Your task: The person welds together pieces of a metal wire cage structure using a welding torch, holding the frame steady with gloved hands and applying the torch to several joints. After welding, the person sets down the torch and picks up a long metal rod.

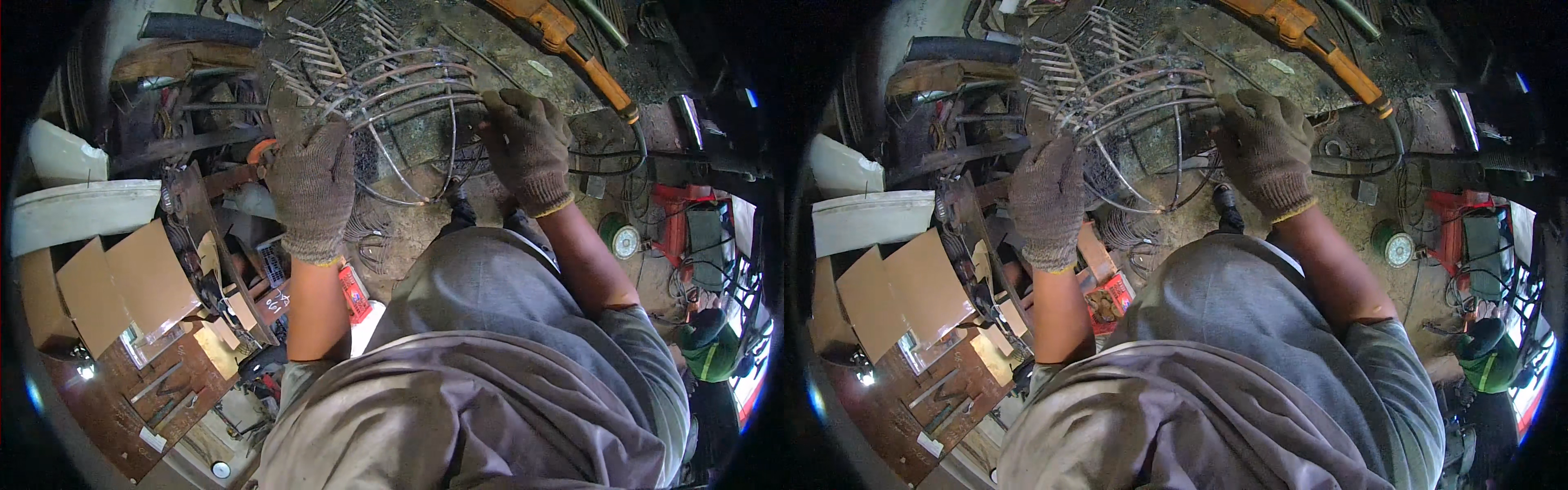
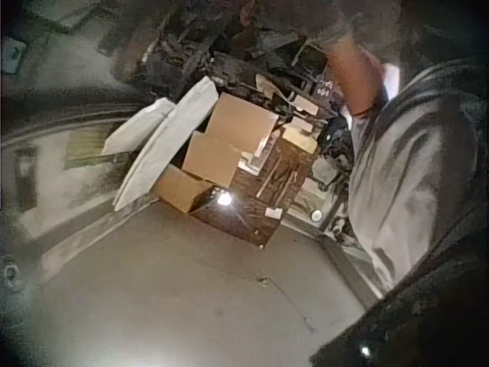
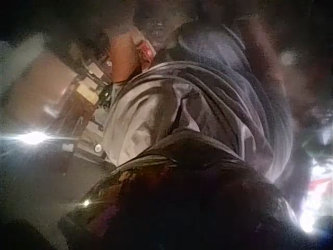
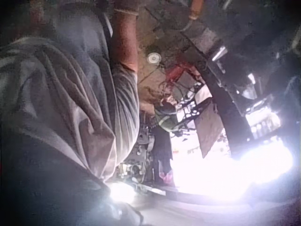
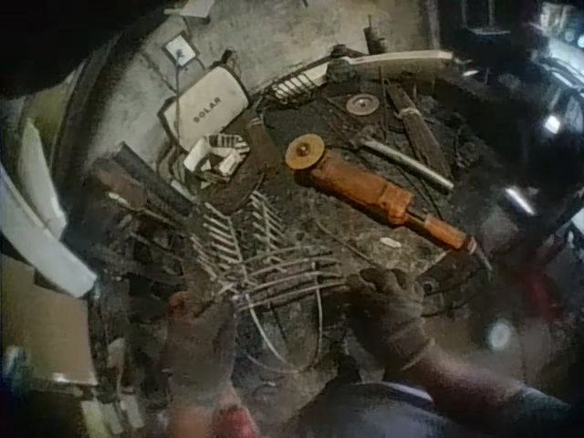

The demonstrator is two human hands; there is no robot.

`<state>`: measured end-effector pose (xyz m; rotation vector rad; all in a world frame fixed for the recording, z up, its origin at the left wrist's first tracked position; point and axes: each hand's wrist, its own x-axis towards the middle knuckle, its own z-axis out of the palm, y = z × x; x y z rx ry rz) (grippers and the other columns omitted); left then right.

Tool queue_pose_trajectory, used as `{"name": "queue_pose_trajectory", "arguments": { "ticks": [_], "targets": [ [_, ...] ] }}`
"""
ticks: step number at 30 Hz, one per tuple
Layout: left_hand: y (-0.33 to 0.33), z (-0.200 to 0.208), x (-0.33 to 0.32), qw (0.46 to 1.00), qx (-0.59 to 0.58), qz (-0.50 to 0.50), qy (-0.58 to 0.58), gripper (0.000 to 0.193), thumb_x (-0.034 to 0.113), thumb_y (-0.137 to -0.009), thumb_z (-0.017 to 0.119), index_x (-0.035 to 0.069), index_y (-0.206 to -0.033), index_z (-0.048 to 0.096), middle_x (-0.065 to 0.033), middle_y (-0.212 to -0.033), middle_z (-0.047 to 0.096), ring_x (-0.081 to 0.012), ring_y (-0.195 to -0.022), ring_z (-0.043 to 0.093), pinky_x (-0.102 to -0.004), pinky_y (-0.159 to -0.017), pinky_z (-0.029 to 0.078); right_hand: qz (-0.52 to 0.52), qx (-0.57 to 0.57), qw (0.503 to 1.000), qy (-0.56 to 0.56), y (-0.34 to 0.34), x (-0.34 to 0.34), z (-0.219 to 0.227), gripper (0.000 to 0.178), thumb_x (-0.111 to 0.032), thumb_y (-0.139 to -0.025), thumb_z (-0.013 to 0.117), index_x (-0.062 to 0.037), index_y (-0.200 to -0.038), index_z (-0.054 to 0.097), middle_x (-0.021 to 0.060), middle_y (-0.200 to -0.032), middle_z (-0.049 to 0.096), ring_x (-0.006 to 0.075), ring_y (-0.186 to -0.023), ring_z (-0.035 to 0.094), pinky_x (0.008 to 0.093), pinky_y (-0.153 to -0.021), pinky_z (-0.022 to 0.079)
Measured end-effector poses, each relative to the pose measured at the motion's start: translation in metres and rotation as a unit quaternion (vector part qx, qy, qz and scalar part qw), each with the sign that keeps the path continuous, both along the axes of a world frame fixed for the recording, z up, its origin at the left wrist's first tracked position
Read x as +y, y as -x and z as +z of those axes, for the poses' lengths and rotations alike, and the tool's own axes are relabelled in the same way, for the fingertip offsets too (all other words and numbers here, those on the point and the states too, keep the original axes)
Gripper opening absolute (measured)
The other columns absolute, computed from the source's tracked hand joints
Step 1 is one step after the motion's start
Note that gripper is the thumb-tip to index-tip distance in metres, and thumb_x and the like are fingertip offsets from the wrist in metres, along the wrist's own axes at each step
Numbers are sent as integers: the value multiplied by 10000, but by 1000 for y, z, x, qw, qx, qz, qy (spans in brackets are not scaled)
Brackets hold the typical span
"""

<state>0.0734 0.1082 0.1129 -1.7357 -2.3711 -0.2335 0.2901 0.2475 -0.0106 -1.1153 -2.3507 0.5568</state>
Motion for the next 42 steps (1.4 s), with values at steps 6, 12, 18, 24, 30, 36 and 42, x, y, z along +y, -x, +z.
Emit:
{"name": "queue_pose_trajectory", "arguments": {
  "ticks": [6,12,18,24,30,36,42],
  "targets": [
    [3,-10,-5,999,6,0,-39,216,151,-851,743,48,-1041,744,-182,-1054,722,-377,-973,689,-442,-845,547,-1,0,1000,-1,0,1,-3,365,-376,-880,696,-256,-1224,675,45,-1238,627,336,-1163,555,520,-952,440],
    [3,-11,-4,999,14,-1,-30,161,204,-872,715,110,-1001,731,-127,-997,721,-341,-934,682,-453,-827,532,0,17,1000,10,0,3,-2,363,-352,-861,722,-261,-1211,684,51,-1240,636,349,-1161,563,518,-955,444],
    [2,-13,-5,999,19,-12,-43,169,202,-879,706,105,-1016,729,-136,-997,718,-346,-926,681,-451,-835,532,-3,3,1000,7,-1,3,-2,380,-353,-853,725,-270,-1222,687,46,-1234,647,350,-1159,569,507,-960,451],
    [2,-14,-3,999,-18,10,-43,201,133,-802,768,80,-994,746,-143,-985,731,-363,-902,686,-447,-821,534,-2,3,1000,9,0,4,-4,392,-365,-849,730,-273,-1226,684,43,-1239,644,342,-1167,567,506,-966,447],
    [5,-20,-8,998,-3,-10,-61,187,133,-815,753,69,-991,742,-142,-974,728,-362,-900,688,-446,-813,536,-3,-21,1000,16,1,3,4,403,-374,-863,724,-266,-1249,677,41,-1238,647,332,-1179,563,507,-980,440],
    [6,-15,-3,997,-24,-21,-64,171,136,-831,745,66,-986,738,-142,-990,723,-357,-915,687,-443,-814,531,2,-39,999,26,1,4,8,434,-382,-874,711,-271,-1290,660,48,-1254,645,334,-1207,550,503,-1010,428],
    [3,-18,-6,997,-33,-7,-70,173,134,-834,744,71,-996,736,-143,-1012,719,-356,-933,684,-451,-822,525,-3,-63,998,23,2,3,11,451,-388,-876,701,-268,-1309,655,53,-1280,644,346,-1216,545,497,-1017,428]
  ]
}}
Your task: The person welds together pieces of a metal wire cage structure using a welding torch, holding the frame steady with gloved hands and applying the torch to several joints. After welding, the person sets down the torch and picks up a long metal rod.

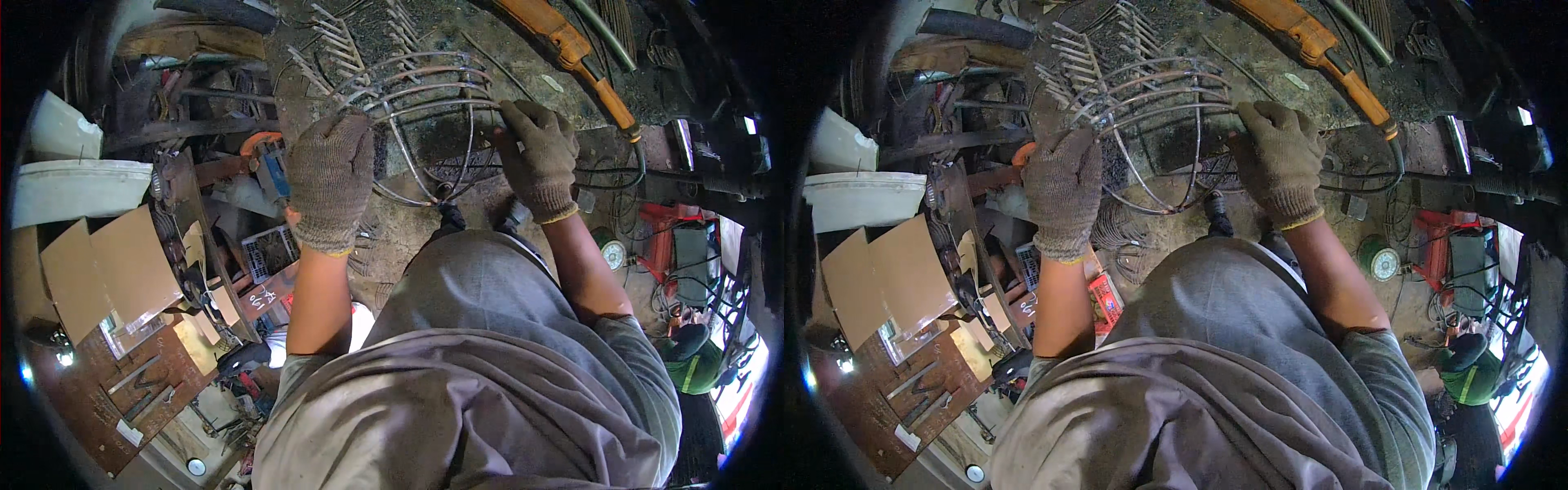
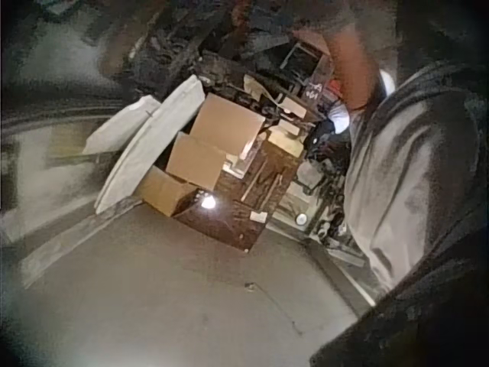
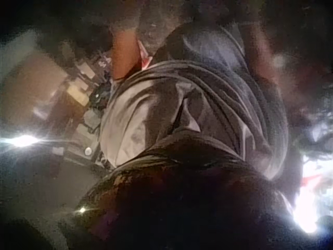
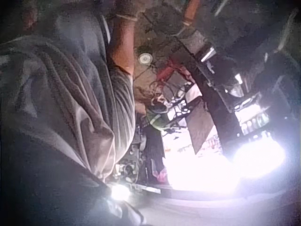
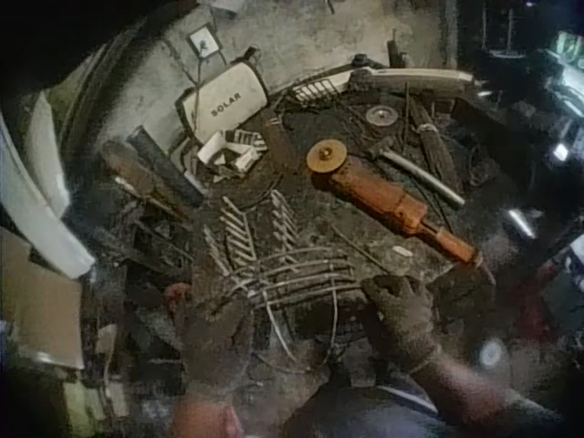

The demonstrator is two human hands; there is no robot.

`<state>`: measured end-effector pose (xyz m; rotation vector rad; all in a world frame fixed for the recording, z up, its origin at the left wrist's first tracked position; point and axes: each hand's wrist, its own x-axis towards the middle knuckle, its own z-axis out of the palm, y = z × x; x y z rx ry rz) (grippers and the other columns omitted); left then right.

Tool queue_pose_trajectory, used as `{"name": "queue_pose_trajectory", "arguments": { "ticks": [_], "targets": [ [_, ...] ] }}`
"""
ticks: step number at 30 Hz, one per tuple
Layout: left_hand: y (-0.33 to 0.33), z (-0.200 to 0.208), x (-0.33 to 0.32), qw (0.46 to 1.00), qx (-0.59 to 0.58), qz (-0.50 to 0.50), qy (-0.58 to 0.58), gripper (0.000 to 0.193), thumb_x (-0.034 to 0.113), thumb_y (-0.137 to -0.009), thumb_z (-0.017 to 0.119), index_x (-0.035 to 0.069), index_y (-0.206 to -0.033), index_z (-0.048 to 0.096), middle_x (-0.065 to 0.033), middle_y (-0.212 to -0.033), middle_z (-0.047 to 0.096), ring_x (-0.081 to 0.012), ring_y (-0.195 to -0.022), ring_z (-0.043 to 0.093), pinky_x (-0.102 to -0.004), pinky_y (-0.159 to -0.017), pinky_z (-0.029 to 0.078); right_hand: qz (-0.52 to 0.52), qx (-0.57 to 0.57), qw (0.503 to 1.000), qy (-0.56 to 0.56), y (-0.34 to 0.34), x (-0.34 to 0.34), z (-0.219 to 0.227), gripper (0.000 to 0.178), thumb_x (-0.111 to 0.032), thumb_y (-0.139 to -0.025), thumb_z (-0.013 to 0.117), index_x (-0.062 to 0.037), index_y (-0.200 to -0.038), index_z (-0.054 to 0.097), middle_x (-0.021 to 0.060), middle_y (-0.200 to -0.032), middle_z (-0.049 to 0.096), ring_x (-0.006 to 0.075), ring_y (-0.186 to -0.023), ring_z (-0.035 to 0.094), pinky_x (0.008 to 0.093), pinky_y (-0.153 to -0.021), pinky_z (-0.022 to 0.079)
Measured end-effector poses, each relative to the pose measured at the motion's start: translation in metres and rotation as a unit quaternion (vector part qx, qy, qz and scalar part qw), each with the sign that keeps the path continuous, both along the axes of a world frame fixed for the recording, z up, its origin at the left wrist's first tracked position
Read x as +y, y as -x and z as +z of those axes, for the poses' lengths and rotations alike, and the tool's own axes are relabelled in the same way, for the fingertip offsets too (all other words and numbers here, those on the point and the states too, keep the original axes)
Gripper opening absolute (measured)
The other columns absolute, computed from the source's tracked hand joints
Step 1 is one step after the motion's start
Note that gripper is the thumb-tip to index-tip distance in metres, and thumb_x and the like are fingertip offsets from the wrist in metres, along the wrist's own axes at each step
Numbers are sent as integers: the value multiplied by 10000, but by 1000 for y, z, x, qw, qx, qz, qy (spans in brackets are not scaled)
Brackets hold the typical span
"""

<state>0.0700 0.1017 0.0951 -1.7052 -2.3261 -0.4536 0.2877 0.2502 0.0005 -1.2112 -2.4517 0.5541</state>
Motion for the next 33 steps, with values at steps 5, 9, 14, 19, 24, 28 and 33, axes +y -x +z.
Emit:
{"name": "queue_pose_trajectory", "arguments": {
  "ticks": [5,9,14,19,24,28,33],
  "targets": [
    [1,-2,1,1000,-2,0,-8,180,157,-840,753,80,-1002,740,-142,-1007,725,-354,-932,689,-458,-829,525,-1,7,1000,17,1,0,5,396,-321,-887,718,-223,-1270,694,65,-1280,650,344,-1206,552,492,-1024,425],
    [-2,-3,0,1000,3,6,-19,188,176,-854,741,87,-1019,745,-151,-1018,727,-360,-941,691,-458,-831,530,-8,3,1000,-1,0,-1,2,438,-346,-869,724,-227,-1288,675,68,-1284,650,358,-1209,551,490,-1022,429],
    [1,1,2,999,-9,16,37,187,176,-865,722,87,-1027,749,-160,-1014,724,-352,-937,691,-448,-823,533,-9,17,1000,4,1,0,0,456,-354,-857,726,-228,-1290,665,76,-1279,649,369,-1199,556,499,-1004,441],
    [-1,3,3,1000,8,5,18,174,158,-868,706,72,-1013,749,-158,-1007,718,-356,-917,686,-452,-818,530,-11,25,1000,5,0,0,1,449,-364,-861,718,-211,-1280,668,87,-1277,646,373,-1187,563,497,-1004,445],
    [2,-3,1,1000,26,-7,4,180,170,-863,708,92,-1022,739,-149,-1001,714,-352,-910,684,-450,-805,533,-11,6,1000,16,1,0,5,446,-376,-875,706,-202,-1285,676,84,-1300,640,369,-1214,547,491,-1029,424],
    [1,-4,-1,998,67,-15,-13,189,182,-857,712,119,-1035,722,-136,-970,703,-343,-899,675,-449,-792,526,-8,10,1000,13,0,-1,2,452,-407,-889,695,-192,-1287,684,76,-1317,637,367,-1231,534,476,-1052,408],
    [0,-1,-1,999,51,-3,4,174,182,-855,712,111,-1013,720,-135,-955,700,-344,-880,674,-457,-784,528,-4,12,1000,12,-1,-1,1,459,-418,-889,694,-197,-1292,682,77,-1317,636,368,-1229,533,472,-1054,402]
  ]
}}
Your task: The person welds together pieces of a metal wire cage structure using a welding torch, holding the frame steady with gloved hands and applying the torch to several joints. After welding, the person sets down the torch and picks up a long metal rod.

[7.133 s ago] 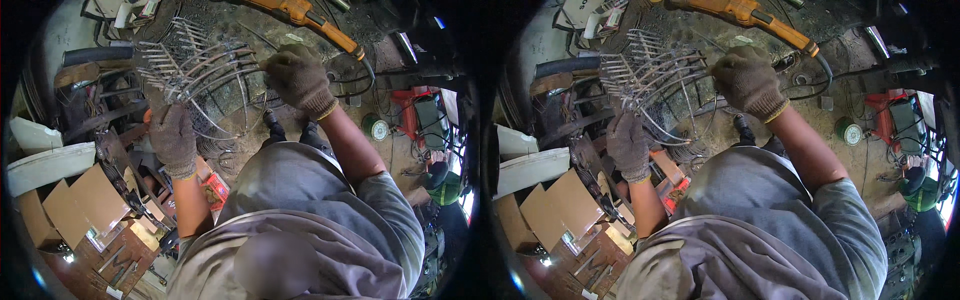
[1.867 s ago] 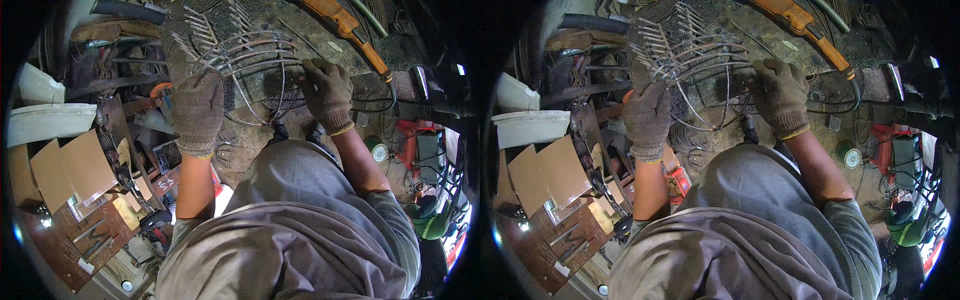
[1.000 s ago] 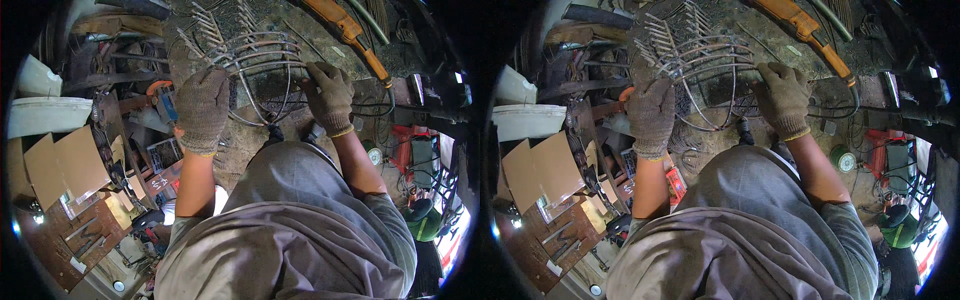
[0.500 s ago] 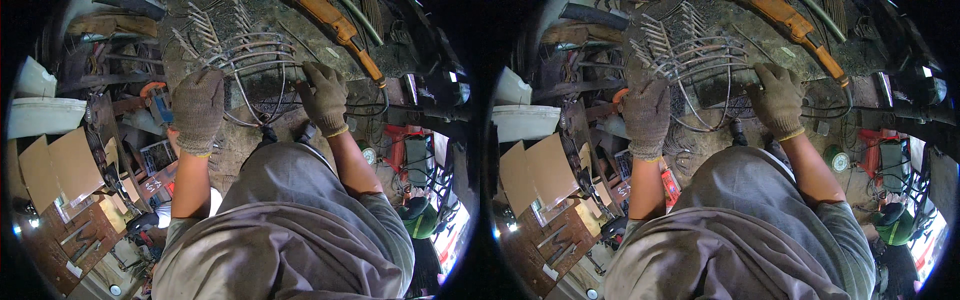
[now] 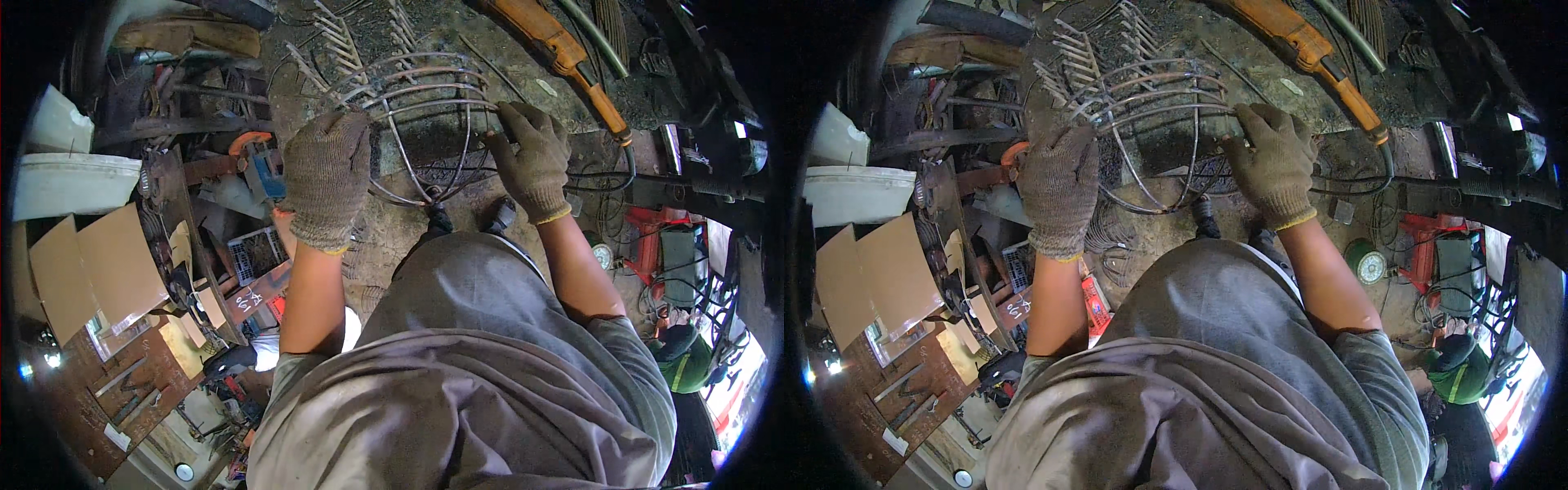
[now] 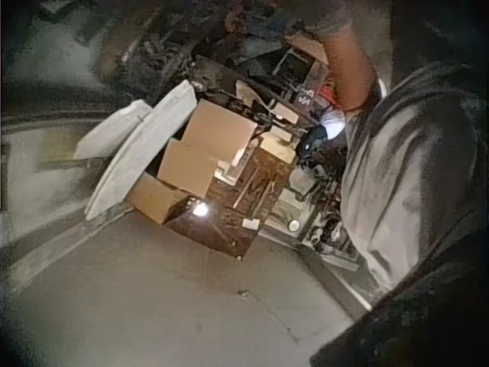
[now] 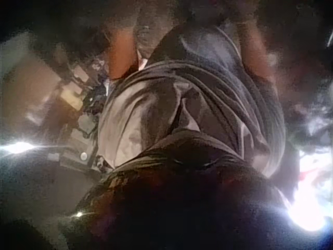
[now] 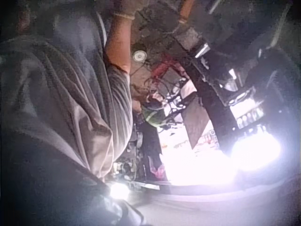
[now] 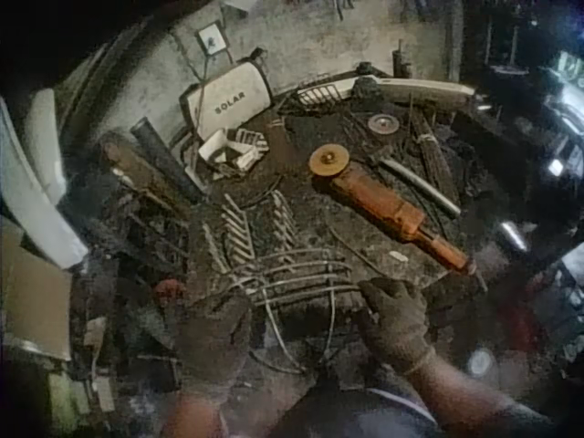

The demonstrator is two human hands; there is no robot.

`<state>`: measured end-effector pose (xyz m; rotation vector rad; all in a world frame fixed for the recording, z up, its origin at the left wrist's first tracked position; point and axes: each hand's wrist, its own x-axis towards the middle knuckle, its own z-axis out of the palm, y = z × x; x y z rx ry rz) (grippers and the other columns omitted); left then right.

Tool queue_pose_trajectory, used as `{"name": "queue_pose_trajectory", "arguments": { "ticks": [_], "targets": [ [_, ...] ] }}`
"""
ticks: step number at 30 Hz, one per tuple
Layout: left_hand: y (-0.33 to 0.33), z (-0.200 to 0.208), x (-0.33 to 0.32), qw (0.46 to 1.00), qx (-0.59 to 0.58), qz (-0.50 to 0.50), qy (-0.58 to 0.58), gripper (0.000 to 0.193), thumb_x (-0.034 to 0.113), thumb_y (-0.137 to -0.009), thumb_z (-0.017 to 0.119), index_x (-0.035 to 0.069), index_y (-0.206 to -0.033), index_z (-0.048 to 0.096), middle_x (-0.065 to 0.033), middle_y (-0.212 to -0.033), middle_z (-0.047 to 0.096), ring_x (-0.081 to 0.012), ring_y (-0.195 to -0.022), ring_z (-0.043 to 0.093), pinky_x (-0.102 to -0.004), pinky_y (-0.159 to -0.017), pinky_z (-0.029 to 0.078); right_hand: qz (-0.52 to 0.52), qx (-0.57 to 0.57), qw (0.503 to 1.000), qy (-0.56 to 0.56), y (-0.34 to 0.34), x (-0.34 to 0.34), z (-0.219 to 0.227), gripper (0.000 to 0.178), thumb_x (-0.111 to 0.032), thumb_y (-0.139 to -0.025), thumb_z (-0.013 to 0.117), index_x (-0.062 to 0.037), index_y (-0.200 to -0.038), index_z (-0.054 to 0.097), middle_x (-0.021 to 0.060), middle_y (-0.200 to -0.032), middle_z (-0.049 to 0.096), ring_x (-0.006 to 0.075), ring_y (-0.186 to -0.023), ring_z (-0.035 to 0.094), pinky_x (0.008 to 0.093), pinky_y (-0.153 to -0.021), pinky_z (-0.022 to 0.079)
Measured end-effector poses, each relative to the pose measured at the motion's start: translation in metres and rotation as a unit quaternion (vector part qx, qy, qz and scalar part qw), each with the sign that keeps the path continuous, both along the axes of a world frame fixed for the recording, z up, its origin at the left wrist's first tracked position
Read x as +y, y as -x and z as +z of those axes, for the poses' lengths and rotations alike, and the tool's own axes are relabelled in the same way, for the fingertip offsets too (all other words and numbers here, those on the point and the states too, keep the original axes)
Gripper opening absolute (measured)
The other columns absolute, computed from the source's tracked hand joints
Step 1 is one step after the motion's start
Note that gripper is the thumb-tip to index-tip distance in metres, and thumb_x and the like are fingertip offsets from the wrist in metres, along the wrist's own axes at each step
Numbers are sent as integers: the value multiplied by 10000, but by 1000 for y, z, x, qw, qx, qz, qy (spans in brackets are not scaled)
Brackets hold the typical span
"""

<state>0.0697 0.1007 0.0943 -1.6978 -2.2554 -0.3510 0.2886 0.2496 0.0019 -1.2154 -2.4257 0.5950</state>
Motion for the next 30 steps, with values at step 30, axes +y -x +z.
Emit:
{"name": "queue_pose_trajectory", "arguments": {
  "ticks": [30],
  "targets": [
    [3,-6,-3,999,-30,-1,-14,201,158,-852,705,109,-1046,724,-130,-1015,707,-336,-948,678,-449,-836,529,-3,10,1000,12,1,1,3,481,-384,-865,675,-193,-1306,671,115,-1301,638,378,-1238,537,515,-1088,387]
  ]
}}
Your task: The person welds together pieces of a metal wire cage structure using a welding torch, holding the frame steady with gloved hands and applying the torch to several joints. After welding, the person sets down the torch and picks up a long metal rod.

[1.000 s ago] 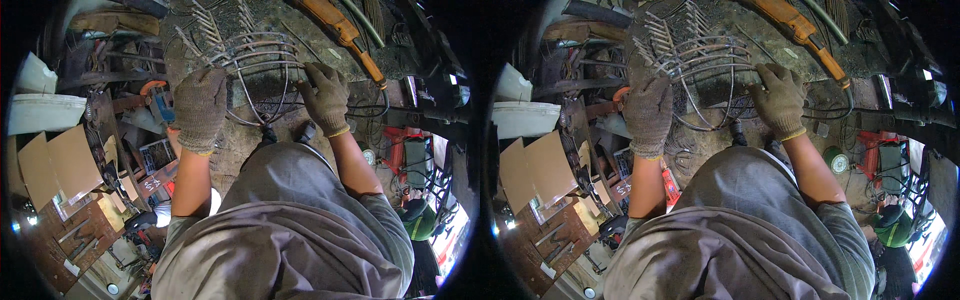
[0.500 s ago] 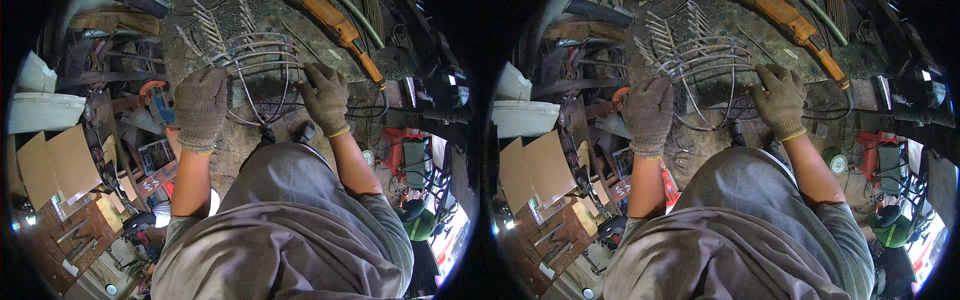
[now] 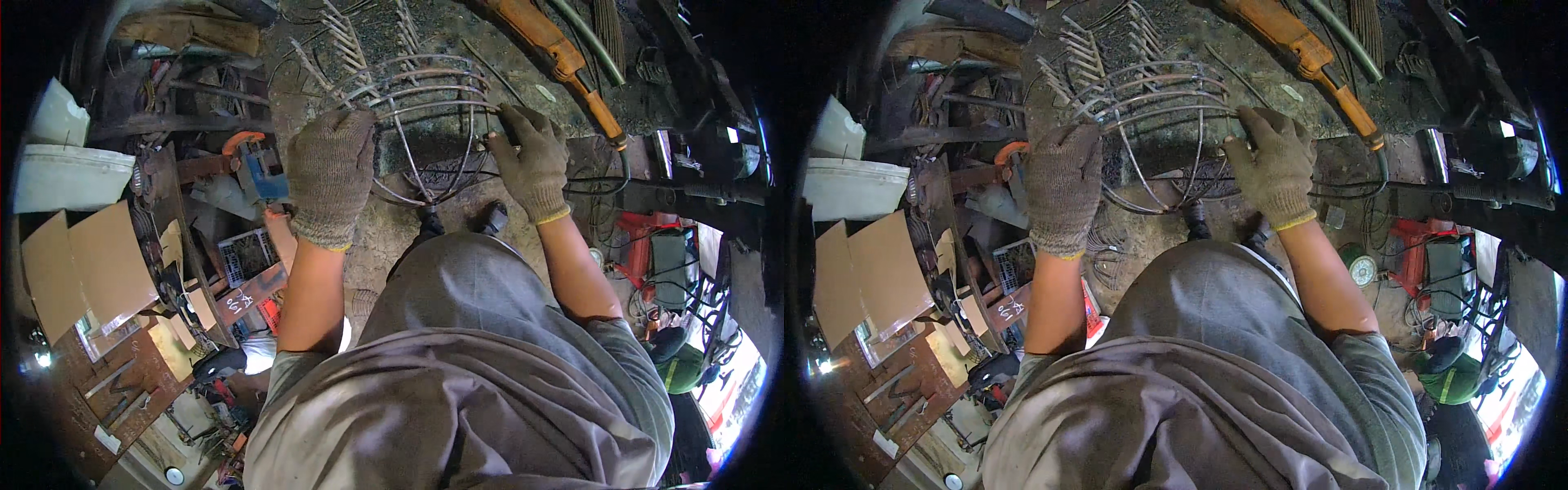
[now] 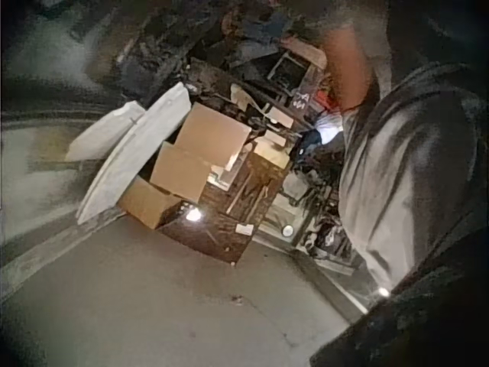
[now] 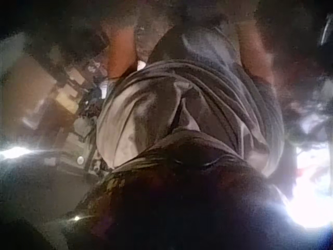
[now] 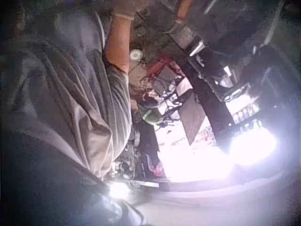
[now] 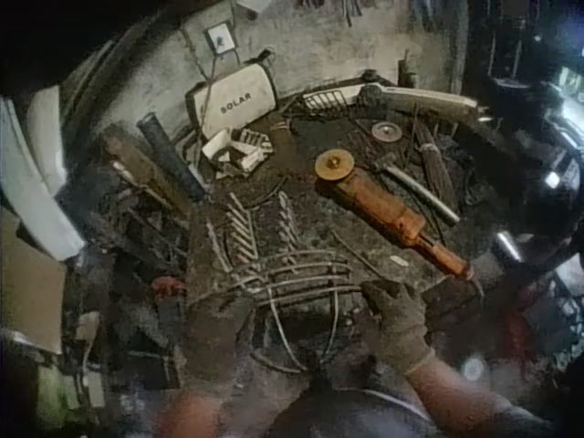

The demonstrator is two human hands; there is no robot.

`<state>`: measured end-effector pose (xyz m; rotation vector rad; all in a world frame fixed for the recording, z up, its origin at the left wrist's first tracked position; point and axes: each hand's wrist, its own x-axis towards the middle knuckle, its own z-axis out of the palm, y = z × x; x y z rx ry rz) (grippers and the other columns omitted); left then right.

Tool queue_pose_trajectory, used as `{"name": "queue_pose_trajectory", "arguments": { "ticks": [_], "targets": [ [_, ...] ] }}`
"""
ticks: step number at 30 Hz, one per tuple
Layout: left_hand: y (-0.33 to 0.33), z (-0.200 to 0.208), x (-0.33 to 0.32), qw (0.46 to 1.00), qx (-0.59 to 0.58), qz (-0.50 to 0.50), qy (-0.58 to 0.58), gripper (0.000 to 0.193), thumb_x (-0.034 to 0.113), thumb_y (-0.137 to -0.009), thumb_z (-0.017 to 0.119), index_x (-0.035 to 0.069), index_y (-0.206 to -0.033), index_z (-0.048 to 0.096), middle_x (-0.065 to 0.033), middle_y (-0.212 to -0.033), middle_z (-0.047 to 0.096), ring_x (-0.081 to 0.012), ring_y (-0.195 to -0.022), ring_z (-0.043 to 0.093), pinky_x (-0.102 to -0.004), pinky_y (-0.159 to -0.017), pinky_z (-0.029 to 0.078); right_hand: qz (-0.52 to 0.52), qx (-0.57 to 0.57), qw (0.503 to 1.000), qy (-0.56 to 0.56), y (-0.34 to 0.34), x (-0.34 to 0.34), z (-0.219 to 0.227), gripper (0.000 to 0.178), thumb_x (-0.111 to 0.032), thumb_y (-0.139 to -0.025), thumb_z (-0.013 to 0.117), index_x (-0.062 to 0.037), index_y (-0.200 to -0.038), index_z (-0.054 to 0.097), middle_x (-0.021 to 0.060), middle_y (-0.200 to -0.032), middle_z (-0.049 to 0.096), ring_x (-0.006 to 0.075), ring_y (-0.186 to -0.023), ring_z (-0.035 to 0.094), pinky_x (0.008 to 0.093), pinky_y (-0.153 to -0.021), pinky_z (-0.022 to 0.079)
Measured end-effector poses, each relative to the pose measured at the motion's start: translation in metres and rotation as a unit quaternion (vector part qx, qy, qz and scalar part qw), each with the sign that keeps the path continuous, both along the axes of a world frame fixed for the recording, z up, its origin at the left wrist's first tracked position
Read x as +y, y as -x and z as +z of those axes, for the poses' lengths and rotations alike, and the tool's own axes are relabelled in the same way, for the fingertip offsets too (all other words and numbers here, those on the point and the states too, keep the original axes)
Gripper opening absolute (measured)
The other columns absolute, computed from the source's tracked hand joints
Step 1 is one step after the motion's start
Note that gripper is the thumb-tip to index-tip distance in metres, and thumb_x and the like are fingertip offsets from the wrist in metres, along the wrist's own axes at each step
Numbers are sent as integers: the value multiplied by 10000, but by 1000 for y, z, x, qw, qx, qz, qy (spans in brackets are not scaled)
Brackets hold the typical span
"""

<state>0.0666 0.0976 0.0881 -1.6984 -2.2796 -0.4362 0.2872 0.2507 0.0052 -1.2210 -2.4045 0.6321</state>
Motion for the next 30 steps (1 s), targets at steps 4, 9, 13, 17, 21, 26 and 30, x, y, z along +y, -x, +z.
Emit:
{"name": "queue_pose_trajectory", "arguments": {
  "ticks": [4,9,13,17,21,26,30],
  "targets": [
    [-5,5,1,999,41,5,1,167,174,-848,679,127,-1007,700,-107,-919,683,-327,-871,678,-458,-762,530,-6,31,999,38,1,1,2,455,-382,-869,674,-181,-1277,683,148,-1276,649,384,-1211,571,521,-1081,394],
    [0,4,1,1000,17,-11,-13,157,161,-824,677,123,-976,690,-109,-880,672,-333,-819,677,-453,-702,532,-9,59,998,25,-2,7,-4,401,-328,-874,691,-154,-1235,702,167,-1192,680,370,-1125,631,485,-972,483],
    [2,-1,1,1000,-1,-9,7,182,143,-803,671,134,-984,693,-116,-885,671,-343,-804,675,-455,-681,529,0,127,991,-30,-1,7,2,348,-248,-883,697,-99,-1198,713,169,-1066,706,367,-982,673,451,-858,530],
    [4,-8,-4,995,10,-44,-88,198,135,-796,670,137,-991,697,-117,-886,668,-348,-802,671,-457,-679,529,4,203,979,-10,-1,5,17,274,-208,-890,692,-72,-1125,728,163,-1010,709,362,-939,668,433,-833,524],
    [4,-10,-2,997,40,-27,-67,205,142,-793,682,132,-998,697,-105,-879,665,-336,-788,667,-458,-682,530,55,232,971,-29,11,1,39,169,-163,-872,700,-79,-1013,741,144,-961,709,349,-893,664,426,-801,517],
    [2,-10,-7,998,50,-9,-37,199,146,-808,681,137,-1007,690,-99,-874,660,-321,-791,667,-457,-691,530,129,204,963,-121,34,0,63,168,-190,-847,727,-133,-1003,753,123,-969,713,345,-889,664,459,-805,514],
    [4,-17,-5,997,21,-20,-69,218,151,-816,680,152,-1034,676,-100,-884,652,-318,-812,663,-453,-708,524,135,86,972,-170,50,-2,77,209,-263,-838,754,-181,-1030,769,95,-971,709,333,-919,660,460,-820,514]
  ]
}}
